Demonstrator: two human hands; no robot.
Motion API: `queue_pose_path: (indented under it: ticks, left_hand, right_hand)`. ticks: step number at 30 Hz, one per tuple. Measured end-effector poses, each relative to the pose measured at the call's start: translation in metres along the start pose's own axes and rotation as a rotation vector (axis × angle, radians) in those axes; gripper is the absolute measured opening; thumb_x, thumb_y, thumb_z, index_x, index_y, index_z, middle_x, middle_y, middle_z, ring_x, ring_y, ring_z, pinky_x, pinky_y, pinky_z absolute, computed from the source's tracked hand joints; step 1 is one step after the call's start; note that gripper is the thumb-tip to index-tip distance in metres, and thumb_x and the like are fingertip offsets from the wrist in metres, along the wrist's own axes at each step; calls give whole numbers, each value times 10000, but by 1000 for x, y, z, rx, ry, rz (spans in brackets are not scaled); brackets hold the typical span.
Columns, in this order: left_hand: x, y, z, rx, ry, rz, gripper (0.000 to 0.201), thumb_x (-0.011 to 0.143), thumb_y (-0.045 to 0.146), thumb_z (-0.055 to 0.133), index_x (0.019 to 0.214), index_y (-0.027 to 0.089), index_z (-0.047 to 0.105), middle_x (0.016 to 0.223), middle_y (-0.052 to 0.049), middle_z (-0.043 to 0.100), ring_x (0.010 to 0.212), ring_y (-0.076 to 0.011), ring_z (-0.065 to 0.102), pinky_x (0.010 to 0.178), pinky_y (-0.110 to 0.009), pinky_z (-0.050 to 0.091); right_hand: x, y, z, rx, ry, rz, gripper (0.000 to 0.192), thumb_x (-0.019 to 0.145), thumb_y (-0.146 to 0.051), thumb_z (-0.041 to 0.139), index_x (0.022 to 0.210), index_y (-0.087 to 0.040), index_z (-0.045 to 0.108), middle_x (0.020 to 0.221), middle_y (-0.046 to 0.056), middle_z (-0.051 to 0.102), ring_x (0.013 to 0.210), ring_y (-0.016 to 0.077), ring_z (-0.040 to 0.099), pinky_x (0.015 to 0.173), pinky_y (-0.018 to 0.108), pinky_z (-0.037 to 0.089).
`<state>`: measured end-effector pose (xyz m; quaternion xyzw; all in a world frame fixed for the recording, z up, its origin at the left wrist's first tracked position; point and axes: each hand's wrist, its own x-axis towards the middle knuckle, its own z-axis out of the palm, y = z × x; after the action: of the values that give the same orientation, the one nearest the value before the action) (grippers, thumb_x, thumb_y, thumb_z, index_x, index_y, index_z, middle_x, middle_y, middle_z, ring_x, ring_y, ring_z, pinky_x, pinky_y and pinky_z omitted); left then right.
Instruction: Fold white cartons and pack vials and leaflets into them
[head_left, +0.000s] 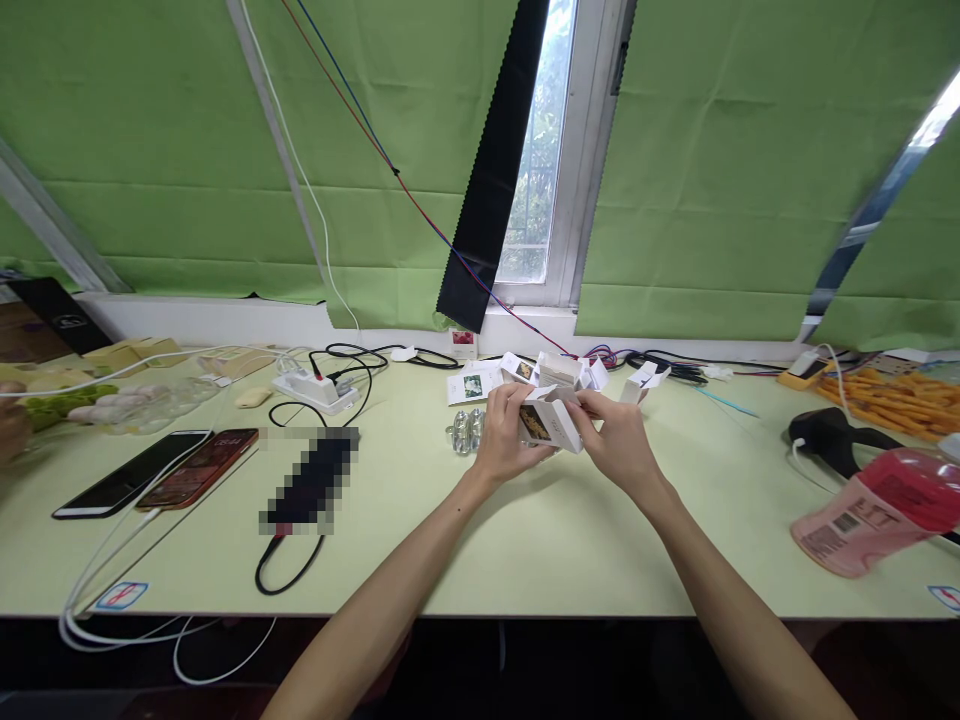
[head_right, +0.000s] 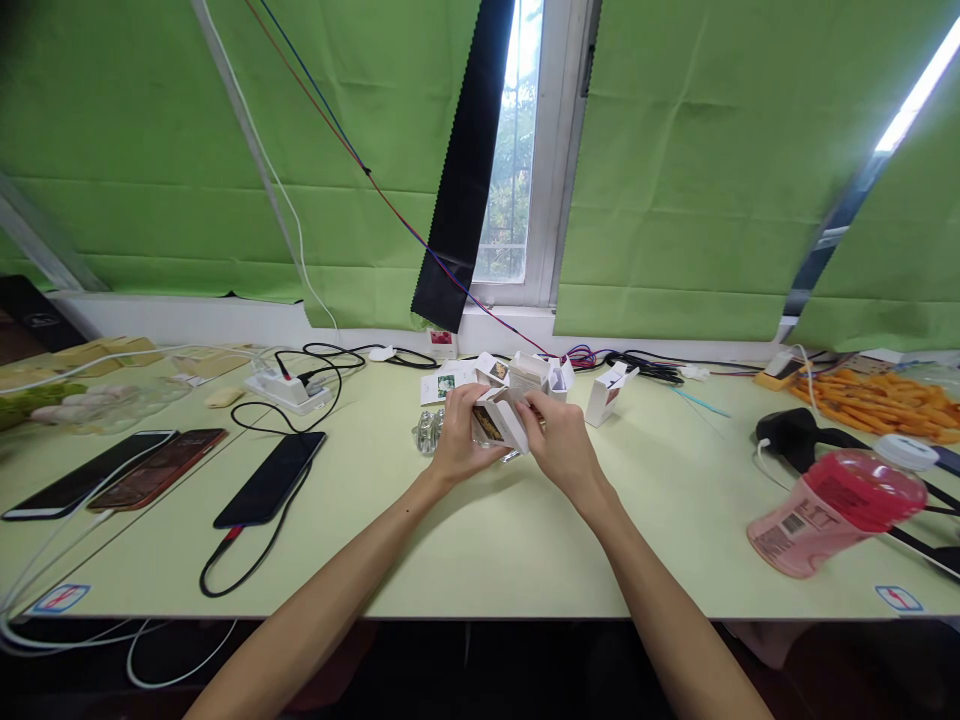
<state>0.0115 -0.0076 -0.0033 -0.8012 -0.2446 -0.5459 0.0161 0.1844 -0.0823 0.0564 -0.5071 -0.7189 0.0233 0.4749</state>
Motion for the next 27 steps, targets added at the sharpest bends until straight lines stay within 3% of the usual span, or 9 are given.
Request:
queue_pose_path:
  ticks: [20,27]
  left_hand:
    - [0,3,1,-4,5,5,813,673,385,831,1346,244,399,1224,-116,534,1133,-302,496,964,-459,443]
    - [0,2,1,-5,-4,-13,826,663,393,836,1345,254,392,1225,-117,534,1138,-312,500,962,-467,437]
  right_hand:
    - [0,2,1,-37,1,-22,297,977,-328,481,741,-191,601,647,21,648,562,138,551,555,246,364]
    - [0,-1,0,-32,-1,-27,301,980,-342,475,748,-200,604,651,28,650,572,156,568,553,253,377]
